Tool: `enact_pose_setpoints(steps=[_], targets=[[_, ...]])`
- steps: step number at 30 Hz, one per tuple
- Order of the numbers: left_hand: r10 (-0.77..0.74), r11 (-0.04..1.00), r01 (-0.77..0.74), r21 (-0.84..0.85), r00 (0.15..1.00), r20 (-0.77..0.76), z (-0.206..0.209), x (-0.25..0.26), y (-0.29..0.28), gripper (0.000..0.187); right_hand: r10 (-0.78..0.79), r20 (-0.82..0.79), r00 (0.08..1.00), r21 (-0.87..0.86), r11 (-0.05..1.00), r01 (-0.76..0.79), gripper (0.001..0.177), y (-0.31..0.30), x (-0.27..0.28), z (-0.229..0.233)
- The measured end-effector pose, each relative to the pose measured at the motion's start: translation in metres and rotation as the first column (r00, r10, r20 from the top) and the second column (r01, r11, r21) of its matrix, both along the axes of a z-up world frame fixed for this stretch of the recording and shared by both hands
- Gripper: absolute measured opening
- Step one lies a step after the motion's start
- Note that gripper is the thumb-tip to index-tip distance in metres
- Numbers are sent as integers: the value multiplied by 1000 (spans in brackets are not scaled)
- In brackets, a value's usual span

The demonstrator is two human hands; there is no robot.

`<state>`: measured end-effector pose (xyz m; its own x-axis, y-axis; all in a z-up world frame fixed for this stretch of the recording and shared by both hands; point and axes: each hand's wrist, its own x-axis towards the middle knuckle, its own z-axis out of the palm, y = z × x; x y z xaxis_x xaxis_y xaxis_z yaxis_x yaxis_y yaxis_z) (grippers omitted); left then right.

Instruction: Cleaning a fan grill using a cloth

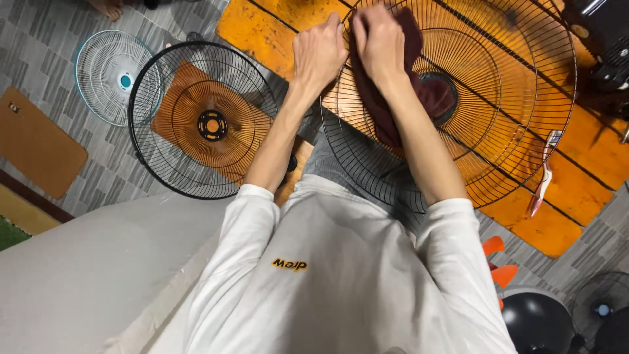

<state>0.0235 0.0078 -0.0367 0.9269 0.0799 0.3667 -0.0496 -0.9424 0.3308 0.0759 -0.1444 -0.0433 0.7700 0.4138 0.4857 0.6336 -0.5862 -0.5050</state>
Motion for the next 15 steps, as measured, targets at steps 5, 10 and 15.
enact_pose_setpoints(steps=[5,10,15], targets=[[2,1000,-1,-10,1000,28,3,-3,1,18,21,-27,999,-204,979,-26,18,-4,-5,17],[-25,1000,25,17,1000,-3,-4,-2,7,16,10,-89,996,-179,984,-26,18,-3,-6,8],[-12,997,9,-70,999,-48,4,-16,2,20,36,-119,992,-39,998,-41,13,-39,-4,12]])
